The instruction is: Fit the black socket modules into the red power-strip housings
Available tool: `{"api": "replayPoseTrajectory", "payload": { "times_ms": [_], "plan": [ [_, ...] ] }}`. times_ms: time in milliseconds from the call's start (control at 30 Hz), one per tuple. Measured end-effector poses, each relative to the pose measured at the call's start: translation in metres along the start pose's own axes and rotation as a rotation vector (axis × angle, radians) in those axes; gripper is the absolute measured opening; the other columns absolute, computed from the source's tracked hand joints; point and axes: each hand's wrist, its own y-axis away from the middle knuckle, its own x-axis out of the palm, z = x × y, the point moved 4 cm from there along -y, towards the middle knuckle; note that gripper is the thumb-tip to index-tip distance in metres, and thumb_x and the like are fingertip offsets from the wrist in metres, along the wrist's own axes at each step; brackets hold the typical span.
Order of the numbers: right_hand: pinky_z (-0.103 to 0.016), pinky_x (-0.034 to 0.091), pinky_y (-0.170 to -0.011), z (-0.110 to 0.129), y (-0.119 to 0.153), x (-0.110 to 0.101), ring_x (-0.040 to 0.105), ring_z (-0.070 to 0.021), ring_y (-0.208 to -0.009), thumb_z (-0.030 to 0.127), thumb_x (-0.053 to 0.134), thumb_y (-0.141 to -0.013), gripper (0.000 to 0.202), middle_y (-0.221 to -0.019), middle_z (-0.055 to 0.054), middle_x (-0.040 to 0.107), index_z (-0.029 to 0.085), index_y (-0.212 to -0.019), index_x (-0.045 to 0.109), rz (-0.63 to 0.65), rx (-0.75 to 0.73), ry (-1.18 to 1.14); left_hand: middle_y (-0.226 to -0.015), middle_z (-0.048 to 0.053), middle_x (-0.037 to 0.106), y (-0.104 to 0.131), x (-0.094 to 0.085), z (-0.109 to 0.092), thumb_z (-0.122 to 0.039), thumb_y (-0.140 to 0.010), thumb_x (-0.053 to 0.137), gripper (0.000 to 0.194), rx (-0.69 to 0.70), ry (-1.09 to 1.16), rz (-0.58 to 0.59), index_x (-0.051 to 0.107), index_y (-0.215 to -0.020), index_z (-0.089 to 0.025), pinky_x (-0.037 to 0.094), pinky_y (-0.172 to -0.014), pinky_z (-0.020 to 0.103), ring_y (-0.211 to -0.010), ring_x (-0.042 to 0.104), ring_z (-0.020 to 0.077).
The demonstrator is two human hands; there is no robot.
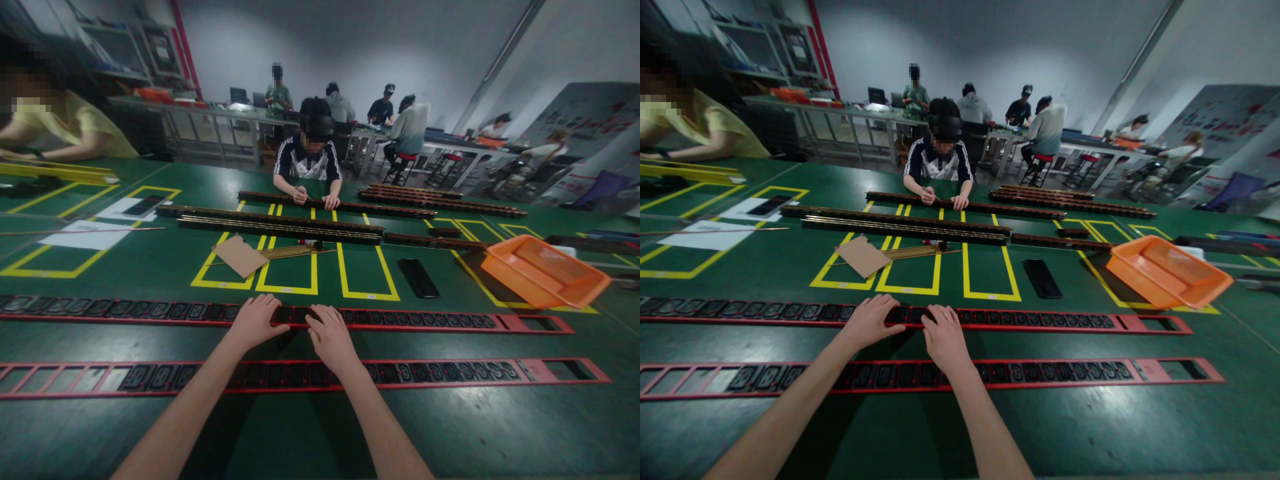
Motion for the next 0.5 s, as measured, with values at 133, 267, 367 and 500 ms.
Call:
{"api": "replayPoseTrajectory", "payload": {
  "times_ms": [133, 267, 367, 500],
  "plan": [
    [-0.048, 0.039, -0.109, 0.0004, 0.0006, -0.0008, 0.050, -0.0253, -0.124, 0.014, 0.054, -0.091, 0.030, -0.131, -0.010, 0.059, 0.021, -0.116, 0.068, 0.003, -0.018, 0.017, -0.106, 0.005, 0.064, -0.0003, 0.0002, -0.0003, -0.057, -0.077, 0.066, 0.043, 0.003, 0.017, -0.007, 0.060, -0.104, -0.023, 0.039, -0.085, 0.037, -0.101, 0.057, 0.0249],
    [-0.049, 0.038, -0.109, -0.0010, 0.0004, -0.0001, 0.049, -0.0254, -0.126, 0.014, 0.057, -0.089, 0.030, -0.131, -0.009, 0.060, 0.024, -0.115, 0.069, 0.011, -0.002, 0.038, -0.105, 0.005, 0.064, -0.0008, -0.0006, -0.0010, -0.057, -0.076, 0.067, 0.043, 0.000, 0.023, -0.011, 0.060, -0.103, -0.023, 0.039, -0.085, 0.038, -0.103, 0.056, 0.0262],
    [-0.049, 0.037, -0.109, -0.0011, 0.0001, -0.0003, 0.049, -0.0251, -0.126, 0.014, 0.057, -0.089, 0.031, -0.132, -0.008, 0.060, 0.026, -0.116, 0.069, 0.015, 0.000, 0.047, -0.106, 0.005, 0.064, -0.0008, -0.0014, -0.0012, -0.057, -0.076, 0.066, 0.043, -0.004, 0.027, -0.008, 0.060, -0.103, -0.023, 0.039, -0.085, 0.038, -0.102, 0.057, 0.0260],
    [-0.050, 0.037, -0.108, -0.0002, -0.0001, -0.0014, 0.049, -0.0254, -0.125, 0.015, 0.057, -0.089, 0.031, -0.131, -0.008, 0.060, 0.027, -0.116, 0.069, 0.014, 0.001, 0.046, -0.107, 0.005, 0.064, -0.0003, -0.0010, -0.0006, -0.056, -0.077, 0.066, 0.042, -0.007, 0.029, 0.003, 0.060, -0.104, -0.024, 0.039, -0.085, 0.038, -0.102, 0.057, 0.0254]
  ]
}}
